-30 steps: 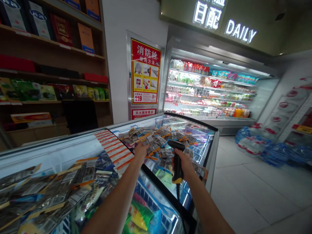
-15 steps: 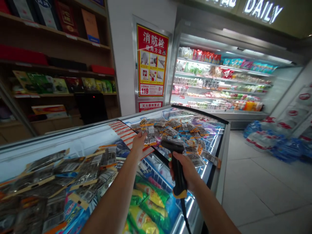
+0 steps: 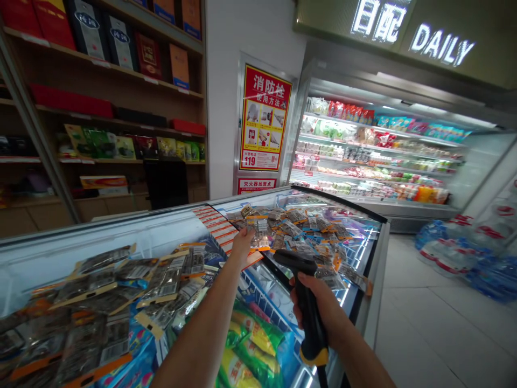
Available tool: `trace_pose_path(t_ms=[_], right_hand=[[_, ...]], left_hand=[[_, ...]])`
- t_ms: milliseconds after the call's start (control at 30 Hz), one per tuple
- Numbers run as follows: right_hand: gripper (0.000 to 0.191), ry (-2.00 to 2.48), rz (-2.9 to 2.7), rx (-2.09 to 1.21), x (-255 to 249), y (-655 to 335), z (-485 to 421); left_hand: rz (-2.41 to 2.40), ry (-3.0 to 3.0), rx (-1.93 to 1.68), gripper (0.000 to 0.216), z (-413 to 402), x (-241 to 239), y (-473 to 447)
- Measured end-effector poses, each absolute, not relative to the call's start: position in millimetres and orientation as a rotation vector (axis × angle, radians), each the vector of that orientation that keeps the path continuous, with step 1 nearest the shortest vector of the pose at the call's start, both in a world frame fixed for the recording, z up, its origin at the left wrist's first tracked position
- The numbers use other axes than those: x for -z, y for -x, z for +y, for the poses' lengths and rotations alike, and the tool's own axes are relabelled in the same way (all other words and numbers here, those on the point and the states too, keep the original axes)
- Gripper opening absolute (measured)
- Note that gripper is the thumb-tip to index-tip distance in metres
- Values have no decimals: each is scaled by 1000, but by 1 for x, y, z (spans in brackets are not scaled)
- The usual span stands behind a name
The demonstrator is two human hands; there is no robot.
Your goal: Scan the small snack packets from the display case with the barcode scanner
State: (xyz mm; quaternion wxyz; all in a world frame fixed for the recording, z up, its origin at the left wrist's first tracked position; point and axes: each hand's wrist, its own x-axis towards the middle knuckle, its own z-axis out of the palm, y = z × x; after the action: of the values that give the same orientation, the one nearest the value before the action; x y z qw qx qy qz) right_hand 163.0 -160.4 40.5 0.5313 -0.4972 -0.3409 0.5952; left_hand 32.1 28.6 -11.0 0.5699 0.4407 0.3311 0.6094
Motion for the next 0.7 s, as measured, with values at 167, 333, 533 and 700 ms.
trace_pose_path(t_ms=[167,333,533,700], right_hand=[[31,1212,-798,-1419,-43,-165,-160],[31,1188,-794,-1451,-42,-162,-160],[32,1154,-830,-1437,-38,-161,-160],[29,1162,-758,-1355,-38,-178,-154]], left_hand=[[793,-1068,-1439,28,27,9,-30],[780,-1051,-1435,27,27,8,-29],[806,-1046,-1444,30,28,6,-26],[847,-1055,-1464,32,26,3,-22]])
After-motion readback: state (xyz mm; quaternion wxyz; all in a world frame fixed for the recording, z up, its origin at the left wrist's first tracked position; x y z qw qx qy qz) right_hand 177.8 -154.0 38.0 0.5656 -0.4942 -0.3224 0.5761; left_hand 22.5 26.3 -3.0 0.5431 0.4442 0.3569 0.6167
